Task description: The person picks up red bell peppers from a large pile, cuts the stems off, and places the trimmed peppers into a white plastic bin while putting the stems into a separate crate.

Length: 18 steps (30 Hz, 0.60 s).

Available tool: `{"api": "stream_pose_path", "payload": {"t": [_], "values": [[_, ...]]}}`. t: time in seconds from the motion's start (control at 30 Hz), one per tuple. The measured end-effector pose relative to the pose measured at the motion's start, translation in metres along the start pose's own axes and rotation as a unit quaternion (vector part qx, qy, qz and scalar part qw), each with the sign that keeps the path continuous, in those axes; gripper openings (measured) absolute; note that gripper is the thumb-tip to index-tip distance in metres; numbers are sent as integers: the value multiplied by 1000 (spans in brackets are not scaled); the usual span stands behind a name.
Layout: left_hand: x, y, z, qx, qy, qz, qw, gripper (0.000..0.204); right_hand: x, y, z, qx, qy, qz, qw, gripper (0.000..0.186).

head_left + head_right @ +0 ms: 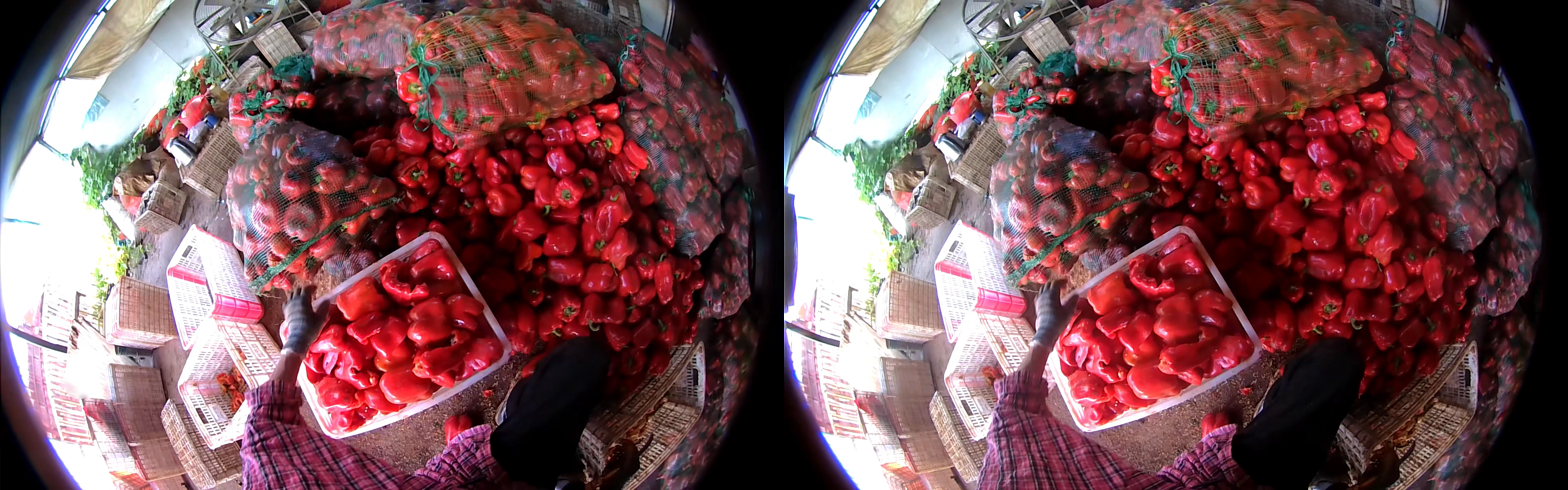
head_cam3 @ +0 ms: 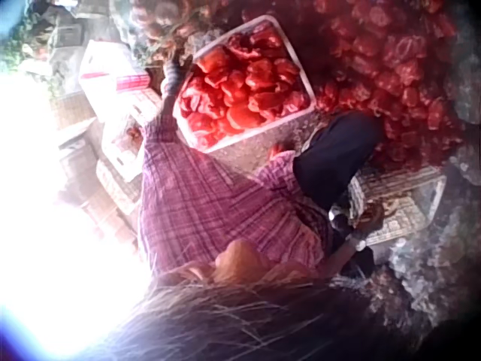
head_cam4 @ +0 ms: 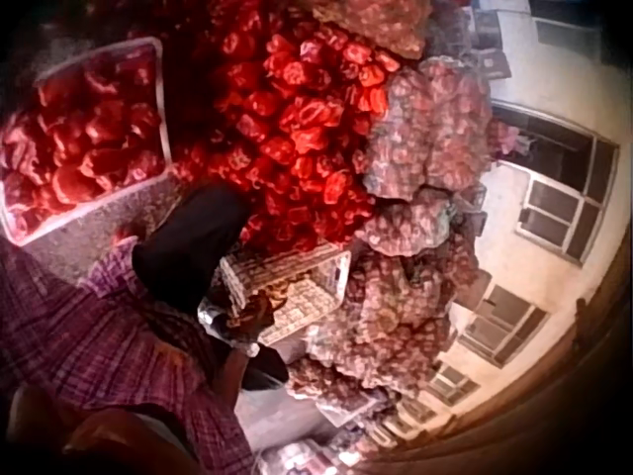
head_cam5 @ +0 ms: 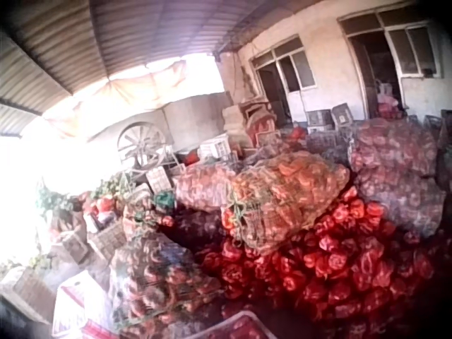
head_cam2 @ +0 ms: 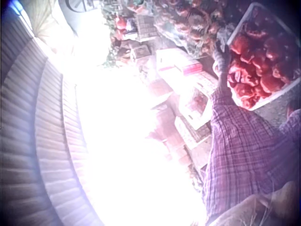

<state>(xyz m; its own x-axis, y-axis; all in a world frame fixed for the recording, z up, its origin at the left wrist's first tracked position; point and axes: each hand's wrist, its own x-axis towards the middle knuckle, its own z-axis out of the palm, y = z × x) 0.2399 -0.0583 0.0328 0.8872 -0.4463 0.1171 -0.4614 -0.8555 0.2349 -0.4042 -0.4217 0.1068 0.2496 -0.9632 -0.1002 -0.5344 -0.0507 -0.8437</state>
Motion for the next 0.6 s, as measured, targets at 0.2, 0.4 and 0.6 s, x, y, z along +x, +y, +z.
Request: {"api": "stream_pose_path", "payload": {"t": [0.2,0.4,0.6], "values": [[-19,-31,1,227,-203,-30,952,51,0,47,-2,-42,-57,-126,990,66],[-1,-13,11,264,-210,-33,941,42,-8,16,18,-114,23,-137,984,48],[-7,-3,-7,179,-147,-50,972,46,-13,47,0,-119,-8,-191,974,82]]}}
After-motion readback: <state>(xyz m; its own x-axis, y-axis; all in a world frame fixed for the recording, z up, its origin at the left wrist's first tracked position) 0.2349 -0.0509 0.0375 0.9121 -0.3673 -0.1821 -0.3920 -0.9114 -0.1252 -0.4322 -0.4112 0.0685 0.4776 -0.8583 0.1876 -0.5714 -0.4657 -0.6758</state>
